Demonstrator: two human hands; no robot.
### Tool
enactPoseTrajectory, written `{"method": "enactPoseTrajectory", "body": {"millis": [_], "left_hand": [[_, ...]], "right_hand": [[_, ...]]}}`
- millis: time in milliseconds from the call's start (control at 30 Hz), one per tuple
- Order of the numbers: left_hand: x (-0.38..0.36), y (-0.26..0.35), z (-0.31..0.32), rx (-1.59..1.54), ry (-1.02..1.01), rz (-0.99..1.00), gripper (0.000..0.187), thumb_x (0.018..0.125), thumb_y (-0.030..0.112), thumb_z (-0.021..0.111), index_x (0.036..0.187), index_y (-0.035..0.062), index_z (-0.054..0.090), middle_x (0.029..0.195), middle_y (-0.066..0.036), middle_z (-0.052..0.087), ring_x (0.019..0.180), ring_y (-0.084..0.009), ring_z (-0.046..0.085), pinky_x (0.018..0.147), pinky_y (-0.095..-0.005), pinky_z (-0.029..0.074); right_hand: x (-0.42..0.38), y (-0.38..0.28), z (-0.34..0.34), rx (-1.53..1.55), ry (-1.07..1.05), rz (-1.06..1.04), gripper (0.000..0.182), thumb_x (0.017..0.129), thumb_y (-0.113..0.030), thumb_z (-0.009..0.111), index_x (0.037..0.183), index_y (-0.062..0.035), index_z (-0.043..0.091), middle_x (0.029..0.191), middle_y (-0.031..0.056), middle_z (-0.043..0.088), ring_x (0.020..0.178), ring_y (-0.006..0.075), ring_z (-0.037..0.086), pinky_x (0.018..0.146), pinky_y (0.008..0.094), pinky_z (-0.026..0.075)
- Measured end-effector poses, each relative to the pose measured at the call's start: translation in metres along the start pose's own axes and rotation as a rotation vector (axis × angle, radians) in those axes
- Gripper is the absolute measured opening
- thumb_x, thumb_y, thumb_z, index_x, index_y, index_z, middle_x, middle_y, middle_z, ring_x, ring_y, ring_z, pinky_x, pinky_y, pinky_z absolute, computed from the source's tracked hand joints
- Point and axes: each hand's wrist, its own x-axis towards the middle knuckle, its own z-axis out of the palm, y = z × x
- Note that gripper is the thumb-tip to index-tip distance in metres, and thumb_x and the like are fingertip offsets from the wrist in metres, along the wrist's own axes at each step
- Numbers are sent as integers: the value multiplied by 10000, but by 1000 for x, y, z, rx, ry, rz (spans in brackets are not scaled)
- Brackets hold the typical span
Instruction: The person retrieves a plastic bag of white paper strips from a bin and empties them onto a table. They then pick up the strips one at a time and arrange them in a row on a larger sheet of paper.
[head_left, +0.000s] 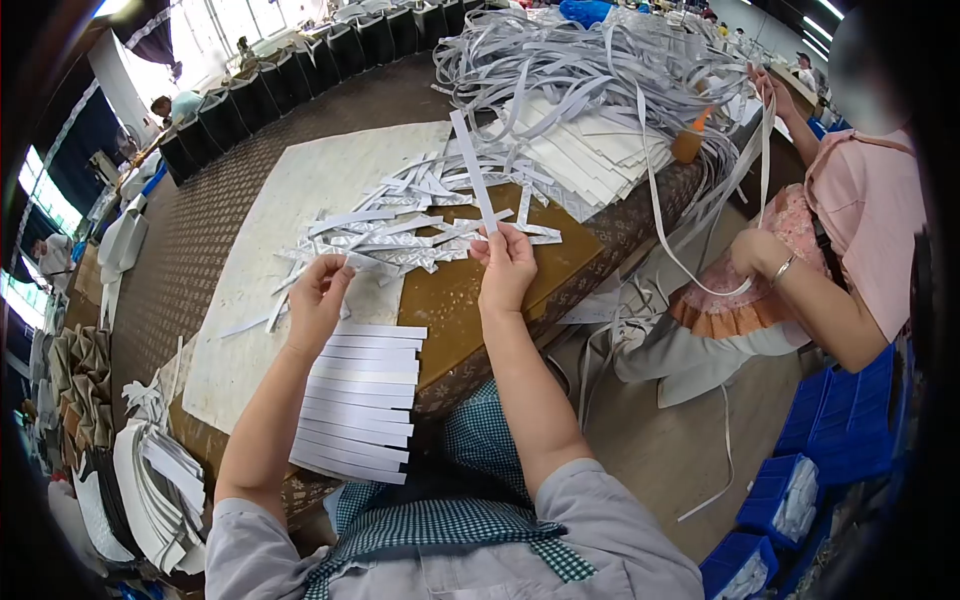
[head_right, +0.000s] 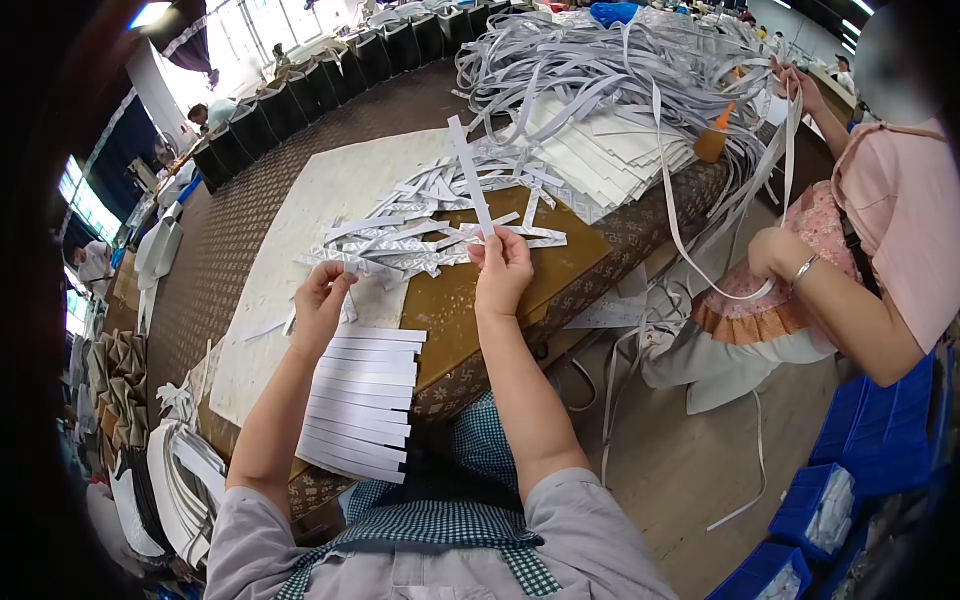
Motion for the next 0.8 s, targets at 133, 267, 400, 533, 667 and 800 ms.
{"method": "enactPoseTrajectory", "body": {"millis": [133, 267, 400, 533, 667, 800], "left_hand": [[-8, -3, -6, 65, -3, 76, 133, 973, 76, 620, 1078, -2, 643, 937, -31, 666, 863, -93, 639, 755, -241, 499], [-7, 14, -13, -20, 80, 156, 124, 957, 59, 619, 1064, 8, 658, 1058, -72, 685, 924, -133, 651, 776, -265, 532], [10, -6, -25, -65, 123, 169, 137, 975, 62, 604, 1093, 12, 651, 1146, -84, 674, 1025, -136, 640, 841, -277, 545], [12, -9, -30, -106, 73, 149, 141, 980, 68, 605, 1102, 12, 649, 1159, -81, 675, 1028, -128, 635, 853, -268, 528], [0, -2, -34, -111, 45, 129, 136, 985, 58, 601, 1105, 16, 648, 1166, -62, 678, 1012, -107, 629, 854, -254, 502], [-6, -6, -42, -107, 57, 127, 132, 971, 48, 601, 1085, 7, 654, 1129, -60, 687, 986, -102, 632, 845, -260, 514]], "right_hand": [[1, 4, -2, 3, 5, -24, 139, 978, -45, 575, 1101, 16, 596, 1006, 115, 697, 713, 147, 684, 658, 270, 590], [-1, 2, -3, 4, 41, 3, 150, 978, -56, 585, 1109, 16, 596, 1005, 116, 698, 718, 150, 688, 664, 274, 590], [1, 6, -6, -15, 64, -10, 151, 979, -58, 585, 1113, 13, 589, 1009, 116, 697, 735, 153, 697, 661, 269, 583], [3, 8, -8, -46, 75, -17, 166, 971, -55, 589, 1130, -10, 575, 1030, 118, 695, 754, 146, 684, 687, 285, 591], [1, 5, -8, -47, 96, -58, 163, 960, -69, 610, 1108, -12, 573, 1007, 106, 692, 740, 144, 662, 700, 287, 593], [6, 6, -11, 2, 117, -75, 163, 948, -48, 617, 1100, -9, 571, 1007, 112, 683, 718, 145, 663, 675, 286, 595]]}}
